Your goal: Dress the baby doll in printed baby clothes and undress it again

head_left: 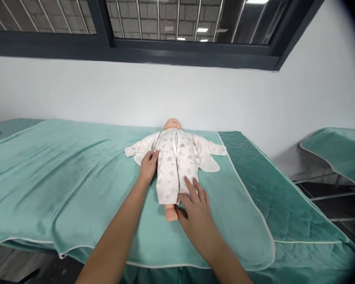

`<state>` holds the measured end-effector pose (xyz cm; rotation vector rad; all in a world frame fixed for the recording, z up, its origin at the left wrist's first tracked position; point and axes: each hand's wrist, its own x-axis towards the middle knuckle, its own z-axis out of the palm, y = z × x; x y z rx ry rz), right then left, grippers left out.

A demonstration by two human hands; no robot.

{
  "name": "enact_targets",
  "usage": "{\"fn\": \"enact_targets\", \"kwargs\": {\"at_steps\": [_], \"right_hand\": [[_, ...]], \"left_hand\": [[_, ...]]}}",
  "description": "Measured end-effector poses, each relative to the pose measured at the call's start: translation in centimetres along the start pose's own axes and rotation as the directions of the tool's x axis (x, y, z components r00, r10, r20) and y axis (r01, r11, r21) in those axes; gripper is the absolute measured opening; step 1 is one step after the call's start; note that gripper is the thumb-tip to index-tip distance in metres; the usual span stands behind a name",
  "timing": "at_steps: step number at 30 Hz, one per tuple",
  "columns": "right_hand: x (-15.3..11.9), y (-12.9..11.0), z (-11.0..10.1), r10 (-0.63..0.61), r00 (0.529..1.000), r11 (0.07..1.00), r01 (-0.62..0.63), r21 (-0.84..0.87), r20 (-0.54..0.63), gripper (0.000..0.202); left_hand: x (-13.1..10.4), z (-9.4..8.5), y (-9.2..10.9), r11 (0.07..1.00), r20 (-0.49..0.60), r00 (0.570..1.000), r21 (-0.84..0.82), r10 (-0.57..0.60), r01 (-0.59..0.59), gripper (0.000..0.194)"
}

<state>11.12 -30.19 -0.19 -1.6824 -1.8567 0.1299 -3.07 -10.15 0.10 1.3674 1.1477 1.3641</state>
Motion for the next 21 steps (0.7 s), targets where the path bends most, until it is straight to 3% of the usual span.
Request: {"fn": "enact_targets", "kwargs": {"at_steps": [3,7,11,16,21], "right_hand": [[0.7,0.2,1.2,-0.028,0.997,0.999,0.026,-0.027,-0.066,0.017],[1.2,0.7,1.6,-0.063,0.993,0.996,0.069,0.058,-0.104,0.020],[0.6,0.1,0.6,-0.045,0.996,0.979,0.058,0.198,-0.071,0.014],[-0.5,-1.3,-1.1,-0.134,0.991,0.965,0.136,0.224,-0.025,0.017],[-1.5,0.2,-1.6,-0.094,0.995,0.938,0.097,0.332,-0.026,0.020]], "left_hand": [[0.1,-0.3,-0.3,0.999,-0.005,1.000,-0.042,-0.003,0.003,0.039],[0.4,-0.6,-0.8,0.994,-0.024,1.000,-0.106,-0.009,0.007,0.037],[0.6,-0.6,-1.0,0.991,-0.019,1.000,-0.134,0.004,-0.007,0.036],[0.6,-0.5,-1.0,0.997,-0.024,1.000,-0.080,0.012,-0.014,0.036],[0.3,-0.4,-0.8,1.000,-0.004,1.000,0.010,0.018,-0.018,0.040]]}}
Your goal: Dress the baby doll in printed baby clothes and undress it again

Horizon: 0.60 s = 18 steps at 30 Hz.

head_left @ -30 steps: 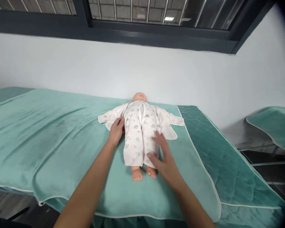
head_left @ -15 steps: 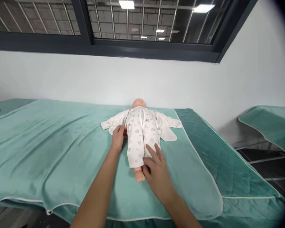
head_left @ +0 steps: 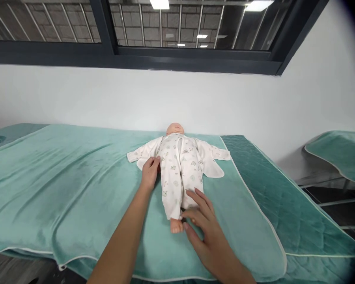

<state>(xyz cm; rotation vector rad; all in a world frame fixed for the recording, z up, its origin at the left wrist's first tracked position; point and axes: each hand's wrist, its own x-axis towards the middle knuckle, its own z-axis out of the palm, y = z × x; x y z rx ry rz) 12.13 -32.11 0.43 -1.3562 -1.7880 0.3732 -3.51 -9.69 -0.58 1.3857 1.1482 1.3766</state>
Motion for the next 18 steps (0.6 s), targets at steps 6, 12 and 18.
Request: {"fn": "enact_targets", "kwargs": {"at_steps": [6,12,18], "right_hand": [[-2.1,4.2,0.0,0.142,0.966,0.990,-0.138,0.031,-0.215,0.046],[-1.2,5.4,0.8,0.199,0.967,0.968,-0.219,-0.124,-0.157,0.032],[0.0,3.7,-0.9,0.118,0.985,0.991,-0.109,0.081,-0.124,0.018]], "left_hand": [[0.1,0.1,-0.2,0.994,0.004,1.000,0.109,0.016,-0.016,0.037],[0.2,0.1,-0.3,0.986,-0.002,1.000,0.165,0.028,-0.028,0.036],[0.2,0.0,-0.1,0.985,0.002,1.000,0.169,0.026,-0.026,0.035]]}}
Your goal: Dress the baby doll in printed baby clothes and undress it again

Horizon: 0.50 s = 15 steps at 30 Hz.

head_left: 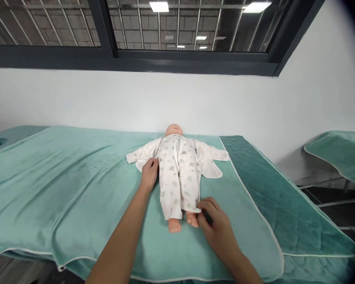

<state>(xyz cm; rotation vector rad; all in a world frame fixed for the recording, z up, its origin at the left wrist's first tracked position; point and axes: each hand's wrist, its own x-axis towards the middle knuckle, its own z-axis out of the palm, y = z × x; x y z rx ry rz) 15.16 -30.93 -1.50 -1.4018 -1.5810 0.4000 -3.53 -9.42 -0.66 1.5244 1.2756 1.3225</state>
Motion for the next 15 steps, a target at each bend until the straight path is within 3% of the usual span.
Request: {"fn": "enact_targets", "kwargs": {"at_steps": [4,7,15], "right_hand": [[-0.4,-1.7,-1.7,-0.078,0.996,0.993,0.072,0.094,0.051,0.017],[-1.0,-1.5,-2.4,-0.078,0.993,0.995,0.072,0.074,0.093,0.020],[-2.8,0.8,-0.5,0.021,0.997,0.998,-0.017,-0.060,0.079,0.047]], "left_hand": [[0.1,0.0,-0.1,1.000,0.000,1.000,-0.018,-0.012,0.012,0.036],[0.1,0.0,-0.1,0.999,-0.002,1.000,-0.037,-0.021,0.021,0.035],[0.0,0.1,-0.3,0.995,0.001,0.999,-0.085,-0.053,0.053,0.036]]}}
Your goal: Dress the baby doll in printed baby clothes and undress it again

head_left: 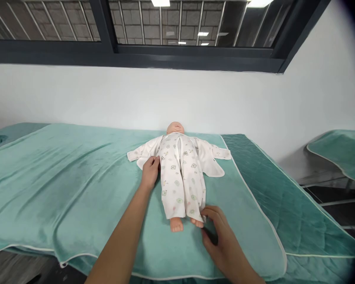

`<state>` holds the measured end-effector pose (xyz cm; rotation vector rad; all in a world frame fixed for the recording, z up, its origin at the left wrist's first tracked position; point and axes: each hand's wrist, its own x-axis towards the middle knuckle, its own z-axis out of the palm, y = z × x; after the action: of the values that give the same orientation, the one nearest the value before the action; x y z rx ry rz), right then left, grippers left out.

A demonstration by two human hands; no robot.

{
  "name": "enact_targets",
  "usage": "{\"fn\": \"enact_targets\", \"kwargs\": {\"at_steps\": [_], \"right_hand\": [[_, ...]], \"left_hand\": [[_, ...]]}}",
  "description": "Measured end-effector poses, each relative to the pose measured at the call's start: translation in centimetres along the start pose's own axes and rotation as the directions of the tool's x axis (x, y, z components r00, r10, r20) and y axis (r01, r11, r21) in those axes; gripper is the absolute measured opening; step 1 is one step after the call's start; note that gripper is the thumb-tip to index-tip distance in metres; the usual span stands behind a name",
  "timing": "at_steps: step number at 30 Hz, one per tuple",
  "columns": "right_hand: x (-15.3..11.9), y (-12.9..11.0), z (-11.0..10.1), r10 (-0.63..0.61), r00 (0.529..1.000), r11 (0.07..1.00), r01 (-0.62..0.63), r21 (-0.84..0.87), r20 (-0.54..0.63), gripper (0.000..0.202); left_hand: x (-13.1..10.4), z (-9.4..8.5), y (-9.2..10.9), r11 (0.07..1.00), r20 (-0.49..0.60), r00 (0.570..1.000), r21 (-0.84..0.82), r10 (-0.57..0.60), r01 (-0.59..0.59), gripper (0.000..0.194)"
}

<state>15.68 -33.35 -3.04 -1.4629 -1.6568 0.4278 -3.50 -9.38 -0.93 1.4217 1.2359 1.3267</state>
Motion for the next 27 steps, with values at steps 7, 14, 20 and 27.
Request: {"fn": "enact_targets", "kwargs": {"at_steps": [7,14,20,27], "right_hand": [[0.1,-0.9,1.1,0.050,0.998,0.999,-0.051,-0.003,-0.028,0.028],[0.3,0.1,0.3,0.062,0.998,0.993,-0.065,-0.102,-0.031,0.030],[1.3,-0.1,0.7,0.164,0.986,0.955,-0.169,-0.244,-0.042,0.015],[1.3,-3.0,-0.1,0.297,0.954,0.955,-0.298,-0.005,-0.038,0.014]], "left_hand": [[0.0,0.1,0.1,1.000,0.005,1.000,-0.022,-0.021,0.021,0.036],[0.0,0.1,0.0,0.998,0.007,0.999,-0.045,-0.033,0.033,0.037],[0.1,0.1,0.2,0.997,0.015,0.999,-0.074,-0.032,0.033,0.037],[0.0,0.2,0.5,0.991,0.026,0.999,-0.125,-0.048,0.051,0.035]]}}
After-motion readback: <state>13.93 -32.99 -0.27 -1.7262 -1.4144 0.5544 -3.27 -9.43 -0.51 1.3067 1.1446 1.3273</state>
